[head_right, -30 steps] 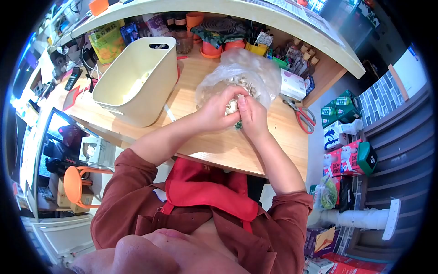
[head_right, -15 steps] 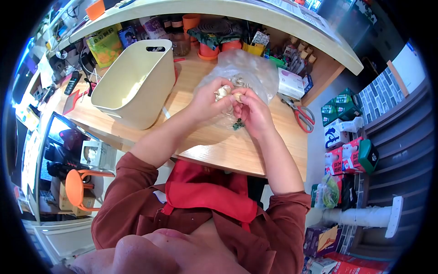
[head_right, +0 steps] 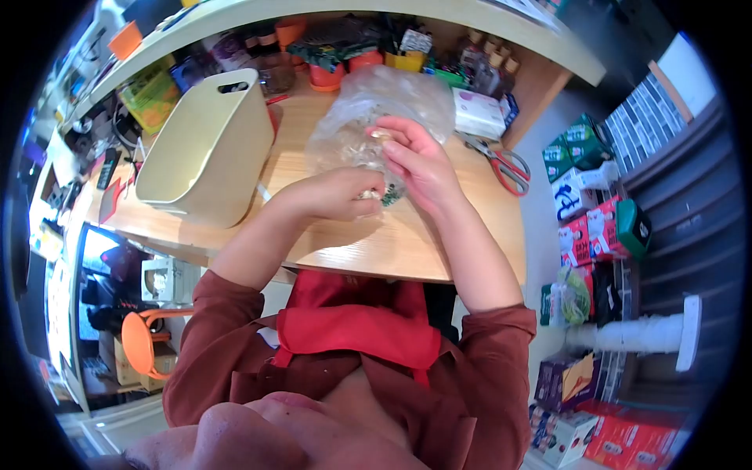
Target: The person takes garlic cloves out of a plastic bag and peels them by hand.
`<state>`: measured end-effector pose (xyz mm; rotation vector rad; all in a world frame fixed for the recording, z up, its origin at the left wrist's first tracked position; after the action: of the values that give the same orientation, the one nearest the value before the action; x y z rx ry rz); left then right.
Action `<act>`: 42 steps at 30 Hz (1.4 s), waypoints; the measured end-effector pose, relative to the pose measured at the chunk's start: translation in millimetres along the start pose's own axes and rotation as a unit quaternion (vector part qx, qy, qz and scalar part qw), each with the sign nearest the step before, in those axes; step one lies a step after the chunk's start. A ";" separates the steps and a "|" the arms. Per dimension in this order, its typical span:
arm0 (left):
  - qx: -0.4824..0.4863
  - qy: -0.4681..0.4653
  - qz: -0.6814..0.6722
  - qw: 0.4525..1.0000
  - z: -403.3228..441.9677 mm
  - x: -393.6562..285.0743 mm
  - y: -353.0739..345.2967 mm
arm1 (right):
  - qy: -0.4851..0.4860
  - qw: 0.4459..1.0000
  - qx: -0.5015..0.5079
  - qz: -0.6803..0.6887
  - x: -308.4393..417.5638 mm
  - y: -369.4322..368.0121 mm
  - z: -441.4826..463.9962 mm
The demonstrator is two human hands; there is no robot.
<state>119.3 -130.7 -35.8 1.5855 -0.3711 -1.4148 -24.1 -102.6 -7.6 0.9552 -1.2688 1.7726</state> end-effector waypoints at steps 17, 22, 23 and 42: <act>-0.073 0.082 -0.124 0.986 -1.1 2.6 23.4 | 0.023 0.997 -0.013 -0.070 -5.7 -0.7 2.5; -0.246 0.083 -0.271 0.927 1.5 9.0 33.0 | 0.065 0.992 -0.026 -0.101 -5.4 5.2 5.2; -0.292 0.066 -0.255 0.919 1.3 7.8 35.7 | 0.065 0.991 -0.030 -0.109 -5.8 6.1 5.2; -0.416 -0.013 -0.140 0.898 -1.9 1.1 38.3 | 0.003 0.994 -0.005 -0.109 -11.2 0.8 2.9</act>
<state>134.7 -150.2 -6.5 0.9199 0.4360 -1.5155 -19.4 -107.2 -17.1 1.0411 -1.1225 1.5966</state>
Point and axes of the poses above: each hand's wrist, its own z-axis towards the middle knuckle, its own y-axis out of the back of the hand, x = y × z, the point moved 3 cm from there along z, towards the middle knuckle, and after that the axes turned 2 degrees about -x, right-handed, at the moved point
